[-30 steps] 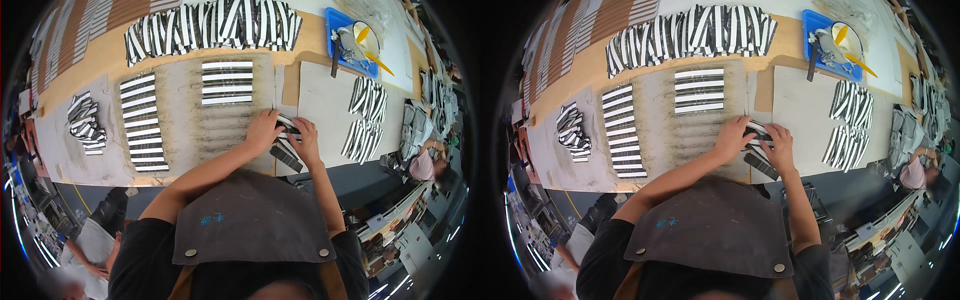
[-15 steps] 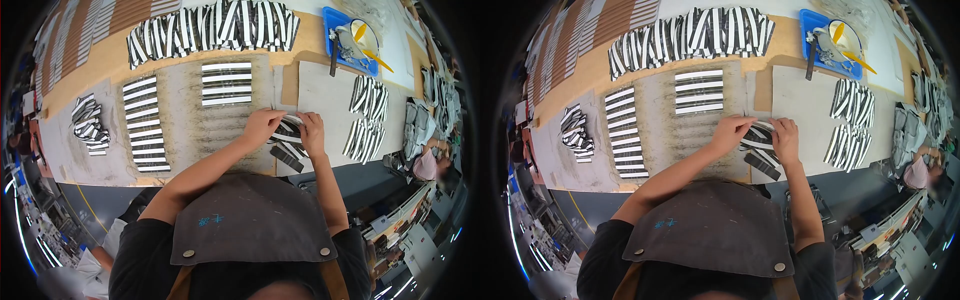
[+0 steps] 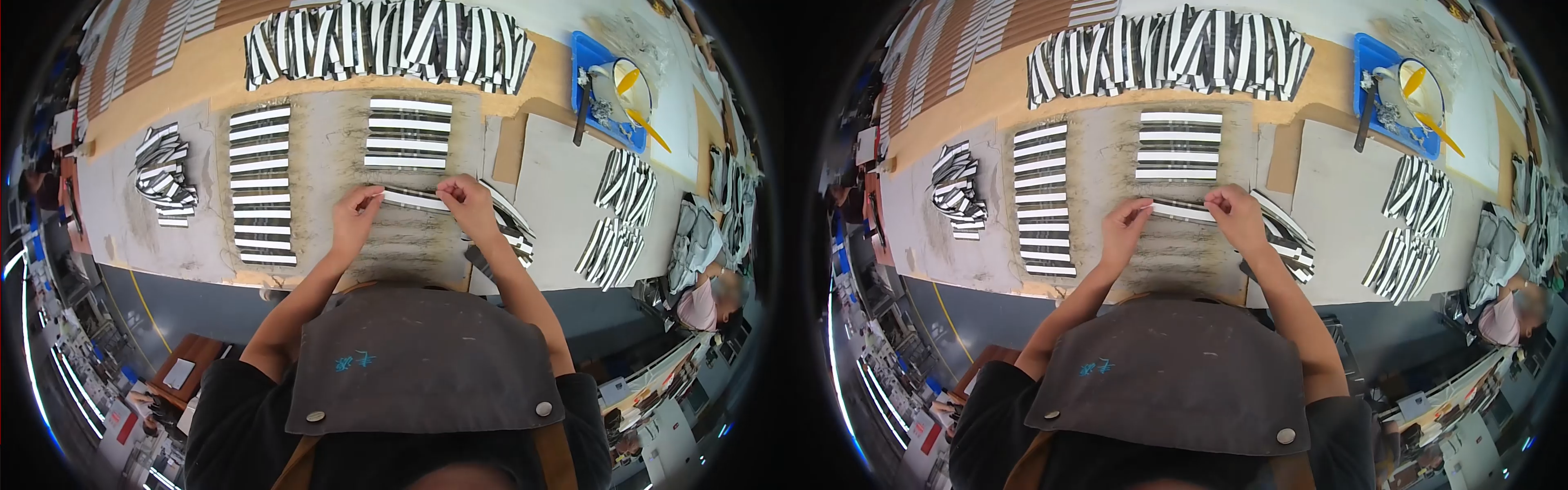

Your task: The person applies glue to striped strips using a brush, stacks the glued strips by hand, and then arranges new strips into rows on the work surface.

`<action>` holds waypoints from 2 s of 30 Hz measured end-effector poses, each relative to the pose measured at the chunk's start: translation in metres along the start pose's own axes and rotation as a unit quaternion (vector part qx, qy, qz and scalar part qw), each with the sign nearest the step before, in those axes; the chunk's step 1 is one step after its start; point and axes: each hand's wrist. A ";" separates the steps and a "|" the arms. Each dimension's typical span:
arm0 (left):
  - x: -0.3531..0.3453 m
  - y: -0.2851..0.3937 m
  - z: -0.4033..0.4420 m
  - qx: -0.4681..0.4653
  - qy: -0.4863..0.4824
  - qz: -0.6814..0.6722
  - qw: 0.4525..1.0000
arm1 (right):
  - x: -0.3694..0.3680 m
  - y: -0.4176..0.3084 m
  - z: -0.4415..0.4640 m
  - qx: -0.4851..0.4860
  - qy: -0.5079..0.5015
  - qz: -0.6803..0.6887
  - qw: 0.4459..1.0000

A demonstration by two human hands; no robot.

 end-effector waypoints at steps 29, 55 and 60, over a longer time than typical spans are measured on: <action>-0.120 0.036 0.005 -0.258 -0.241 0.156 0.922 | 0.078 0.046 -0.040 0.042 0.184 -0.248 0.950; 0.006 -0.005 0.000 -0.195 -0.057 0.227 0.952 | -0.018 0.024 -0.016 -0.002 0.077 -0.047 0.996; 0.011 -0.014 0.007 -0.230 -0.045 0.285 0.929 | -0.028 0.024 -0.013 0.045 0.124 -0.092 0.987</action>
Point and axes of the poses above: each hand's wrist, its own z-axis towards the middle knuckle, its own x-axis out of the back of the hand, y = z × x, and after that the axes turned 13 degrees about -x, right-handed
